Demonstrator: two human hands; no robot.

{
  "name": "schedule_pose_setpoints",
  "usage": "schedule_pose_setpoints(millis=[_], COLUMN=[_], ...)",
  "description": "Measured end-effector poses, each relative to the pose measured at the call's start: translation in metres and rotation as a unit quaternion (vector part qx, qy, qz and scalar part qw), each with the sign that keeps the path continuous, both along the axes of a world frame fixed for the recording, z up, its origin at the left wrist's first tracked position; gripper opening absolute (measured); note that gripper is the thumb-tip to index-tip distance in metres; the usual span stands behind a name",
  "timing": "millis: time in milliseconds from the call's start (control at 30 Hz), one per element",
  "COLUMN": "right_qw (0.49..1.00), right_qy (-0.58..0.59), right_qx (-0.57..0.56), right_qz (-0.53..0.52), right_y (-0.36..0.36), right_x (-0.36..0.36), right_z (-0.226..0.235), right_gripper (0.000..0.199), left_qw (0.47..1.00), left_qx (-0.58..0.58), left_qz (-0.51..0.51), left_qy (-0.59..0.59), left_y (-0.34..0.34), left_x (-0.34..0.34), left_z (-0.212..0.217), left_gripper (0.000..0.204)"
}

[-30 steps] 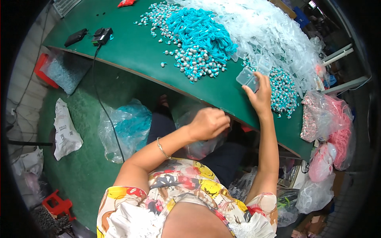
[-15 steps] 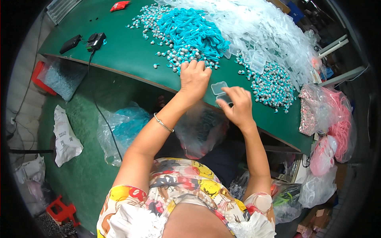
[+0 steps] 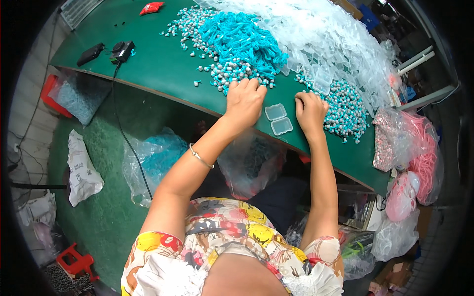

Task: The person sits at a green table and repeatedly picks up small teal and white beads, placing them into small clear plastic containers. The person then closes the containers and sets them aside. The task involves sorting and packaging loose beads into individual units.

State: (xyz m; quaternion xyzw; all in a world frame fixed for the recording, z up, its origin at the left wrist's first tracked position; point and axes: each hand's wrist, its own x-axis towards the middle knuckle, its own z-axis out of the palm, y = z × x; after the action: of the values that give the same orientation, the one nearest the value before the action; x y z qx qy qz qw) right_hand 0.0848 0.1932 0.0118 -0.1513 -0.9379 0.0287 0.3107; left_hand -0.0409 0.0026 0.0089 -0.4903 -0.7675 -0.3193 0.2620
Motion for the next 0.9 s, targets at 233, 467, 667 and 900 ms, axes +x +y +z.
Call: schedule_pose_setpoints(millis=[233, 467, 667, 900], right_qw=[0.948, 0.943, 0.985, 0.988], right_qy=[0.081, 0.103, 0.033, -0.058], right_qx=[-0.291, -0.302, -0.118, -0.029], right_qz=[0.102, 0.089, 0.118, 0.143], right_y=[-0.048, -0.063, -0.066, -0.056], right_x=[0.041, 0.043, 0.048, 0.039], right_z=[0.004, 0.002, 0.013, 0.027], right_gripper=[0.014, 0.014, 0.010, 0.009], left_qw=[0.912, 0.943, 0.949, 0.969], left_qx=[0.077, 0.058, 0.026, -0.005], left_qz=[-0.176, -0.140, -0.139, -0.088], left_qy=[-0.362, -0.295, -0.283, -0.232], left_y=[-0.015, 0.006, -0.007, 0.000], left_x=[0.051, 0.040, 0.050, 0.054], left_z=[-0.001, -0.005, -0.003, -0.008], left_gripper=[0.014, 0.014, 0.014, 0.017])
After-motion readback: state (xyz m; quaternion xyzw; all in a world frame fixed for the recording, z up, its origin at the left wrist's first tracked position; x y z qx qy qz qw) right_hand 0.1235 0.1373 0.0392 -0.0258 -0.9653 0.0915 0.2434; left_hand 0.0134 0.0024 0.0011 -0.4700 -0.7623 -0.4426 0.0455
